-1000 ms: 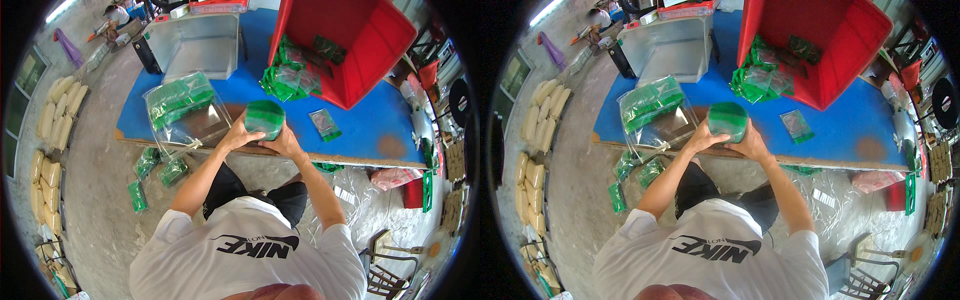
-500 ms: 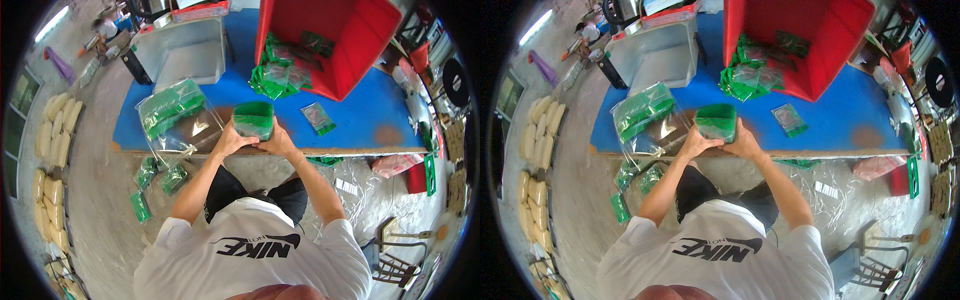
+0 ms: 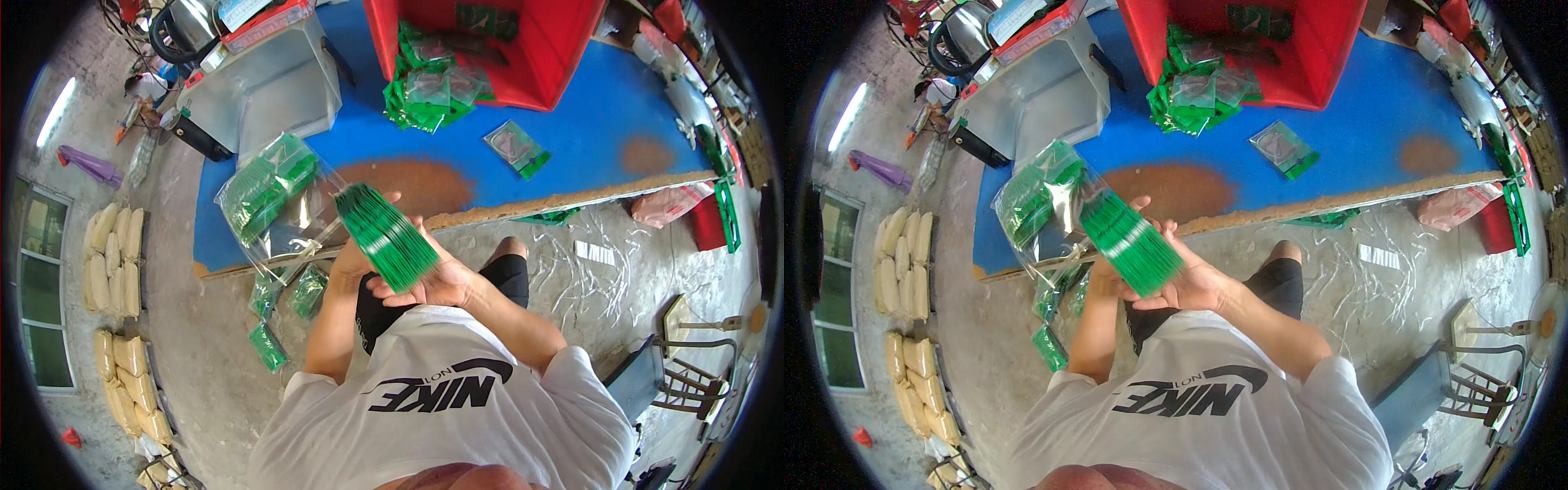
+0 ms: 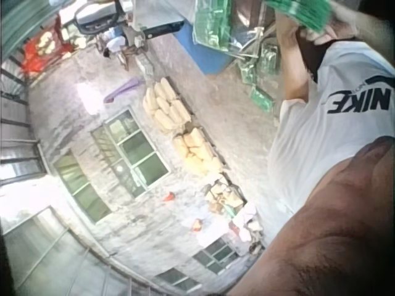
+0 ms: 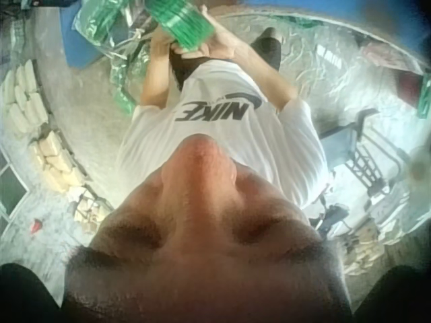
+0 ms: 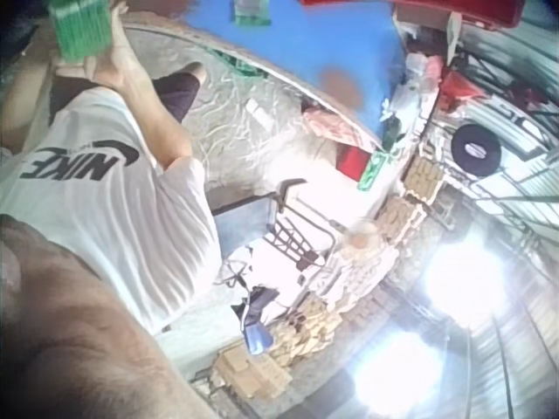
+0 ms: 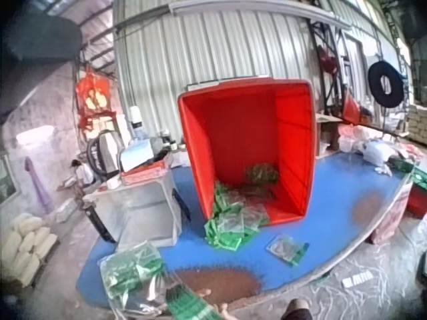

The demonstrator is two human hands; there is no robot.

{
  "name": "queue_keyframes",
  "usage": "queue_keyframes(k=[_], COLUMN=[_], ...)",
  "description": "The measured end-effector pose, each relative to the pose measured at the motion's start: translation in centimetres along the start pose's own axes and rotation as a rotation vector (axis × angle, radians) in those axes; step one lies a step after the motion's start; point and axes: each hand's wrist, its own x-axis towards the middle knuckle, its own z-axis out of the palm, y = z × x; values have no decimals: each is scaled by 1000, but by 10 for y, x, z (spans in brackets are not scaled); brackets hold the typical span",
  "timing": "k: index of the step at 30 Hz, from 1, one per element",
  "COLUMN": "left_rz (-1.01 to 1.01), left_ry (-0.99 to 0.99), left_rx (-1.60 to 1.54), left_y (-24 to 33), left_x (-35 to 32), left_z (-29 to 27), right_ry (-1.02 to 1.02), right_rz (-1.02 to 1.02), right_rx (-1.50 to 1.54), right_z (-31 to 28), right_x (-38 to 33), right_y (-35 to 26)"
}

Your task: The recorder sorts small green packets and places them into larger clear plastic bags.

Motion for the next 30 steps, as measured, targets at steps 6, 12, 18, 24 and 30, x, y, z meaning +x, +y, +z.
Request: queue_keyframes(k=[6,12,18,24,30], left_rz=[117,-133,117,13,229], left_ry=[127,576,660,776,643], left_rx=[-129,293,472,2250,2279], left_y=[57,31,37,119,140], left_x=[-19,-33,-44,-56,-86], left_z=[53,74,71,12,-21], right_ry=[304,559,481,1009,942], right_rz=[-340,-439,-633,-1313,-1293], right_rx=[-467,-1244,-1421,-1729,-1880], right_z=[-16,-1,7,-33,-35], right_x=[-27,-32,-20,-9,-8], right_y=[-30,-23,-36,-79,-76])
